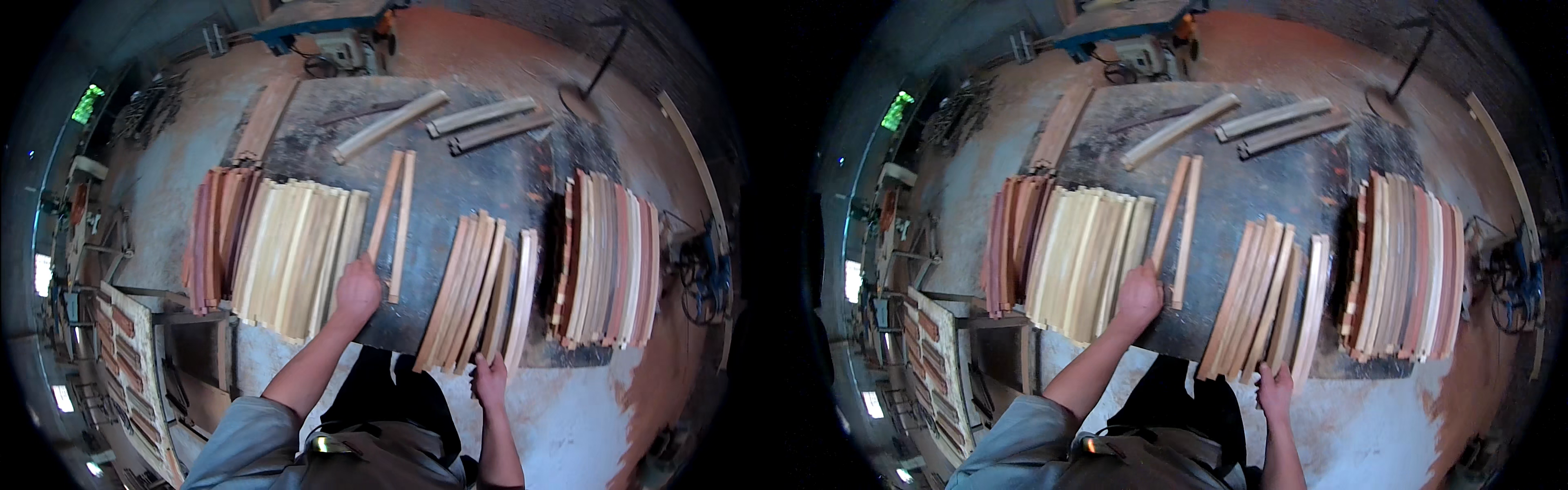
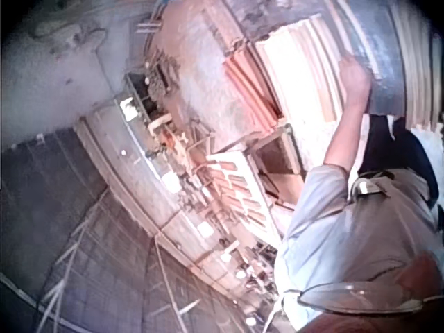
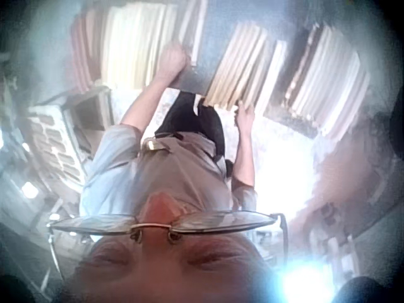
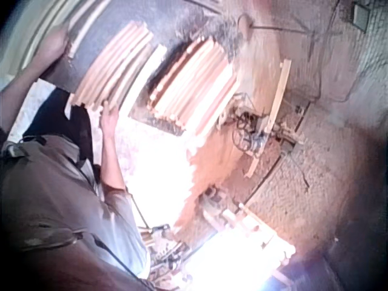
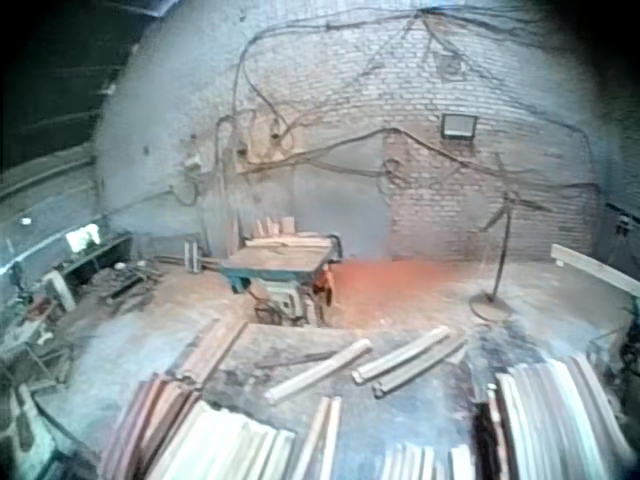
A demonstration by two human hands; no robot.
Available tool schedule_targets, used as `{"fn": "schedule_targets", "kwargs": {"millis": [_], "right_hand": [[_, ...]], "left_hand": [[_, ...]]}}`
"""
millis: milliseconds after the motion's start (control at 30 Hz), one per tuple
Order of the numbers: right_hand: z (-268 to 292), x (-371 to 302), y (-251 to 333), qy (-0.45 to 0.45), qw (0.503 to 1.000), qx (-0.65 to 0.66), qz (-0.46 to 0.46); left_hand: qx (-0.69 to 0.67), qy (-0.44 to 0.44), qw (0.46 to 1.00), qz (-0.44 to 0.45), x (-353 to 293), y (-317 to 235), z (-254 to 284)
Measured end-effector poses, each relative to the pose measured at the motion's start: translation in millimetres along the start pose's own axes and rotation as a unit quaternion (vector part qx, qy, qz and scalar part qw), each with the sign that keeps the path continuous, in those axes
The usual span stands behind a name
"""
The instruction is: The person sorts and stacks thin wooden planks on a workbench. They pick up planks from scattered piles, arrange them by color and size, and form neat stacks on the table.
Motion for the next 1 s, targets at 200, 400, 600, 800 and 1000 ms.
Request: {"fn": "schedule_targets", "kwargs": {"millis": [200,400,600,800,1000], "right_hand": [[-5,5,-14,-0.012,0.998,0.03,0.045],[-3,5,-13,-0.007,1.0,0.011,0.011],[-9,10,-29,-0.014,0.997,0.068,0.035],[-5,8,-22,0.0,0.998,0.05,0.037],[-6,7,-24,0.004,0.998,0.035,0.045]], "left_hand": [[-0.027,0.075,0.997,0.015,12,-11,-5],[-0.12,0.105,0.986,0.057,1,-9,-20],[-0.052,0.107,0.99,0.08,-1,-47,-7],[-0.163,0.193,0.955,0.152,-2,-46,9],[-0.163,0.193,0.965,0.065,-81,-15,-16]]}}
Point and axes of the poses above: each hand's wrist, its own x-axis towards the middle knuckle, its own z-axis out of the back of the hand, y = z × x, the point moved 1 cm from there along x, towards the middle knuckle, and after that the axes turned 11 degrees about z, right-handed, at the moved point
